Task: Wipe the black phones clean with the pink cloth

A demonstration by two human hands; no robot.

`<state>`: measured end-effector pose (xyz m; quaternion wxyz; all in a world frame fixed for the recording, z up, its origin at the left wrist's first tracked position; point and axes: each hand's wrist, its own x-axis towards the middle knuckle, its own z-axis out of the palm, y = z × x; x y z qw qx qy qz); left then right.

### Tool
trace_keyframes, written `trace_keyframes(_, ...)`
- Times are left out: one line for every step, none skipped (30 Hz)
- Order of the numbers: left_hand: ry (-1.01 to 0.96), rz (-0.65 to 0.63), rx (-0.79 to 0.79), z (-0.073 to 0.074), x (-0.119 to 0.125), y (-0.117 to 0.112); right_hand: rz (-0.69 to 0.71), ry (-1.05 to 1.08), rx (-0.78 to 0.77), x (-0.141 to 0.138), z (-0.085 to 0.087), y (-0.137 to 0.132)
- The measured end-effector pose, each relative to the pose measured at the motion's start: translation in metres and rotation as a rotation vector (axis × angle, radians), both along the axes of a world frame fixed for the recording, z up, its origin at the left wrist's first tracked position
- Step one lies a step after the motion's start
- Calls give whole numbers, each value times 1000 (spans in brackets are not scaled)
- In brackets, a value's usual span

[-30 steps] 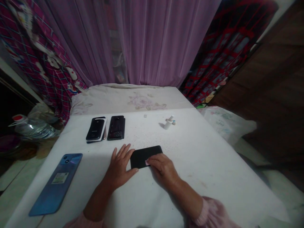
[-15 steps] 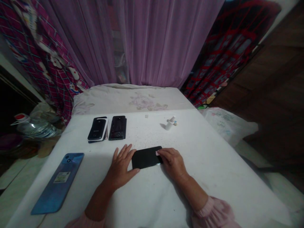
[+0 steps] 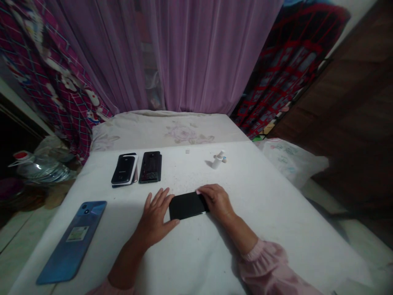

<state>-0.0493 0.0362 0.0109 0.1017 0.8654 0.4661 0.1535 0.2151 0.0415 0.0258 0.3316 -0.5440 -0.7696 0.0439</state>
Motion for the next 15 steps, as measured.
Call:
trace_keyframes(1, 1, -5, 0, 0, 0, -16, -10, -4, 11, -1, -1)
trace_keyframes(1, 3, -8, 0, 0, 0, -29, -11, -6, 17, -2, -1)
trace_keyframes(0, 5, -7, 0, 1, 0, -38, -7, -9, 19, -3, 0)
trace_keyframes(-3, 7, -2, 0, 1, 0, -39, 3, -10, 16, -3, 0)
trace_keyframes(-4, 7, 5, 0, 1, 0, -31, 15, -11, 8, -3, 1)
trace_keyframes(-3, 5, 11, 0, 1, 0, -18, 27, -10, -3, -3, 1)
trace_keyframes(1, 3, 16, 0, 1, 1, 12, 34, -11, -16, -3, 2)
trace_keyframes(7, 1, 21, 0, 1, 1, 51, 35, -19, -29, -2, 2)
trace_keyframes(13, 1, 23, 0, 1, 1, 83, 38, -20, -40, -1, 3)
trace_keyframes(18, 0, 25, 0, 0, 1, 114, 35, -26, -49, -1, 3)
trace_keyframes(22, -2, 27, 0, 0, 1, 138, 34, -32, -53, 0, 2)
trace_keyframes(24, -5, 29, 0, 0, 1, 149, 34, -36, -52, 1, 2)
trace_keyframes(24, -7, 32, 0, -1, 1, 148, 33, -37, -47, 1, 1)
trace_keyframes(23, -8, 34, 0, -1, 1, 134, 32, -35, -37, 1, 0)
trace_keyframes(20, -9, 36, 0, -1, 1, 106, 28, -31, -24, 0, -2)
